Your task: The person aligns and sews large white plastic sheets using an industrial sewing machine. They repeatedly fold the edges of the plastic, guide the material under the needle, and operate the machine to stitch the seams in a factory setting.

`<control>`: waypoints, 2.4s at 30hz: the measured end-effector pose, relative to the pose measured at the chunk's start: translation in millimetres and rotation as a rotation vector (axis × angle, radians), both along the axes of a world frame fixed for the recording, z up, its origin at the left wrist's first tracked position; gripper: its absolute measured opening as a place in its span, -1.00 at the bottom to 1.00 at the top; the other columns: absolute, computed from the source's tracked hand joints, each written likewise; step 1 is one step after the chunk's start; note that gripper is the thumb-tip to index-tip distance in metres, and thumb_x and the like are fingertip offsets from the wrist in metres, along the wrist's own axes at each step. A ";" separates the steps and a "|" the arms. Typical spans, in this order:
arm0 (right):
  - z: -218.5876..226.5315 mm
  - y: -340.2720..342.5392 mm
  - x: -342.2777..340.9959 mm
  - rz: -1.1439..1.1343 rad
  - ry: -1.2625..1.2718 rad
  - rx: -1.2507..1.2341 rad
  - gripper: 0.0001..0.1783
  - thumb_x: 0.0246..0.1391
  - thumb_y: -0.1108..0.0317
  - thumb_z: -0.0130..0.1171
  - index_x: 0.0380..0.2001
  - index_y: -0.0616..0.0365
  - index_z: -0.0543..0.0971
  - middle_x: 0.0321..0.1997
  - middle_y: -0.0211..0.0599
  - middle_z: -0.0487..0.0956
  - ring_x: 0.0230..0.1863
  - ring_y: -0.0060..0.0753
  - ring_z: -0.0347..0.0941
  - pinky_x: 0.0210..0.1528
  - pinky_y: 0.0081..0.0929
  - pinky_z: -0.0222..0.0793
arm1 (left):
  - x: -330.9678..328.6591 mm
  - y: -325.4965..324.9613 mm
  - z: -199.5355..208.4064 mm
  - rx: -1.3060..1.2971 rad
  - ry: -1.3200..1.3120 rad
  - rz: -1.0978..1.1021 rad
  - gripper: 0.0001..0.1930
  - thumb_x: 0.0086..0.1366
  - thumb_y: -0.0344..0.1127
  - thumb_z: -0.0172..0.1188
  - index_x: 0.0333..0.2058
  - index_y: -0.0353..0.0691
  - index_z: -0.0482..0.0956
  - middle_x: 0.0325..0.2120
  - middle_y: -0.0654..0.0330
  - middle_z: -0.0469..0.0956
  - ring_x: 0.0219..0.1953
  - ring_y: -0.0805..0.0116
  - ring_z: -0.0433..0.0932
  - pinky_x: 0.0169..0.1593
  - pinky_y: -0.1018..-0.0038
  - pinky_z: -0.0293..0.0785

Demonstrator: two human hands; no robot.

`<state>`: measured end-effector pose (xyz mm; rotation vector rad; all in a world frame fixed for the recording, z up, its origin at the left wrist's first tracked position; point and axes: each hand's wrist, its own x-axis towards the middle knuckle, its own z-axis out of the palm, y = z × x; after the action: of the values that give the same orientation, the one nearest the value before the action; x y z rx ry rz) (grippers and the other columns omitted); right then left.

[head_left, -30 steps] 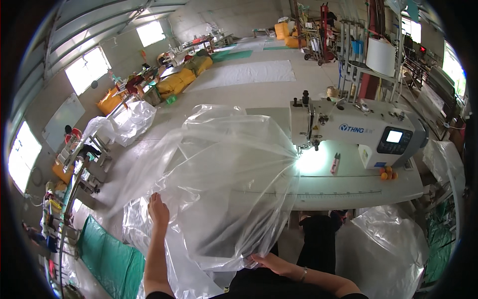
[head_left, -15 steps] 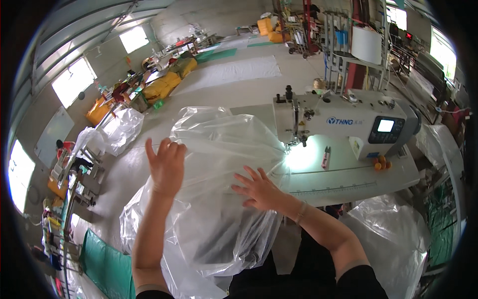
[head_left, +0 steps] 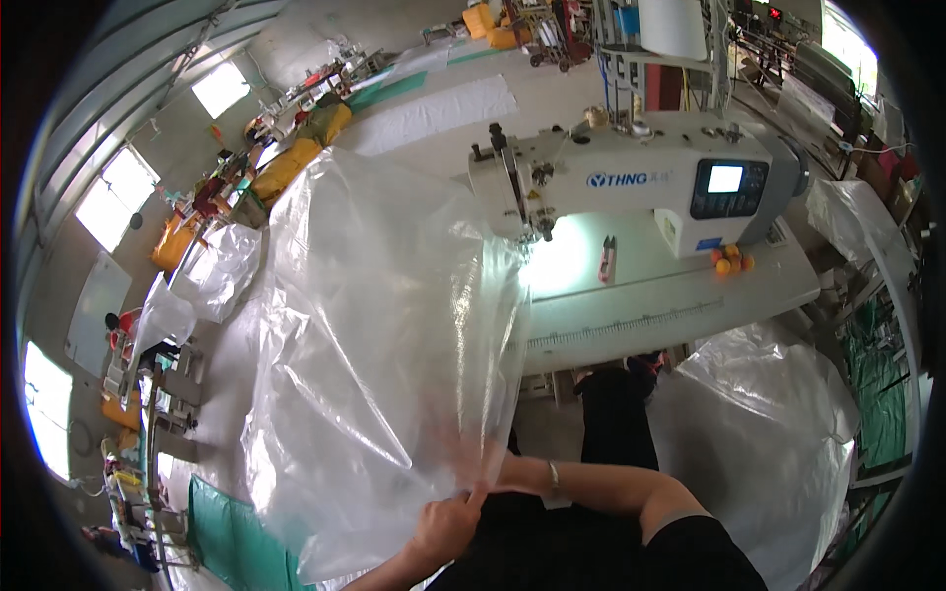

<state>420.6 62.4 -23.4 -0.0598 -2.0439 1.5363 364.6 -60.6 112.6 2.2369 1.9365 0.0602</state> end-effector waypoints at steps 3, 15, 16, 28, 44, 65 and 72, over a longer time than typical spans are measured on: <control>-12.9 -23.6 52.0 0.078 -0.289 0.523 -0.55 -0.13 0.33 0.20 -0.09 0.15 0.43 0.03 -0.06 0.36 0.08 -0.02 0.25 0.12 -0.22 0.16 | -3.5 -19.4 -21.8 0.015 0.017 0.055 -0.57 0.07 -0.37 0.05 -0.01 -0.19 0.36 -0.69 0.20 0.42 -0.71 0.19 0.46 -0.65 0.28 0.38; 13.9 40.6 67.1 -0.129 0.305 -1.329 -0.66 0.13 0.28 0.05 -0.06 0.19 0.40 -0.14 -0.38 0.49 -0.10 -0.51 0.39 -0.05 -0.47 0.31 | 9.8 -25.1 -65.9 -0.030 -0.053 0.080 -0.39 0.08 -0.35 0.03 0.17 -0.19 0.17 -0.63 0.15 0.48 -0.65 0.14 0.50 -0.57 0.24 0.44; 12.1 34.9 66.9 -0.057 0.337 -1.494 -0.68 0.15 0.30 0.02 -0.05 0.18 0.40 -0.12 -0.38 0.49 -0.07 -0.52 0.39 -0.04 -0.49 0.31 | 14.9 -21.8 -70.4 -0.029 -0.074 0.080 -0.38 0.08 -0.35 0.03 0.17 -0.19 0.16 -0.61 0.13 0.49 -0.63 0.13 0.51 -0.57 0.23 0.44; 63.4 8.8 92.1 -0.377 0.147 -1.256 -0.79 0.12 0.37 0.04 -0.25 0.30 0.49 -0.39 -0.43 0.51 -0.40 -0.65 0.43 -0.35 -0.68 0.34 | 2.1 244.0 15.1 0.330 0.012 -0.344 -0.52 0.21 -0.22 -0.04 0.07 -0.33 0.25 0.03 -0.03 0.33 0.14 0.08 0.25 0.10 0.23 0.23; 64.1 48.0 164.3 -0.554 -0.450 -0.425 -0.74 0.12 0.28 0.05 -0.45 0.30 0.52 -0.66 -0.34 0.50 -0.65 -0.63 0.35 -0.57 -0.58 0.27 | -16.5 333.6 -21.6 0.324 -0.200 -0.140 -0.75 0.15 -0.34 0.03 -0.20 -0.30 0.47 -0.34 0.07 0.50 -0.31 0.04 0.50 -0.22 0.24 0.44; 102.6 256.6 54.8 -1.118 -0.687 0.348 -0.81 -0.13 0.31 0.13 -0.51 0.22 0.58 -0.51 -0.07 0.55 -0.41 -0.09 0.51 -0.35 -0.29 0.40 | -31.3 337.1 -40.0 0.520 -0.444 -0.148 -0.79 0.10 -0.49 0.01 -0.25 -0.28 0.48 -0.26 0.11 0.41 -0.13 0.11 0.37 -0.07 0.31 0.36; 96.5 251.6 53.2 -1.111 -0.740 0.383 -0.80 -0.08 0.29 0.11 -0.38 0.13 0.59 -0.48 -0.10 0.56 -0.39 -0.14 0.51 -0.33 -0.28 0.40 | -27.4 338.1 -38.6 0.451 -0.422 -0.126 -0.79 0.07 -0.52 0.01 -0.28 -0.23 0.50 -0.24 0.13 0.42 -0.12 0.09 0.37 -0.04 0.32 0.34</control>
<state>473.8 314.0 73.1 -1.5023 -2.1041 0.4114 337.2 277.5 74.0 2.3424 1.6668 0.9540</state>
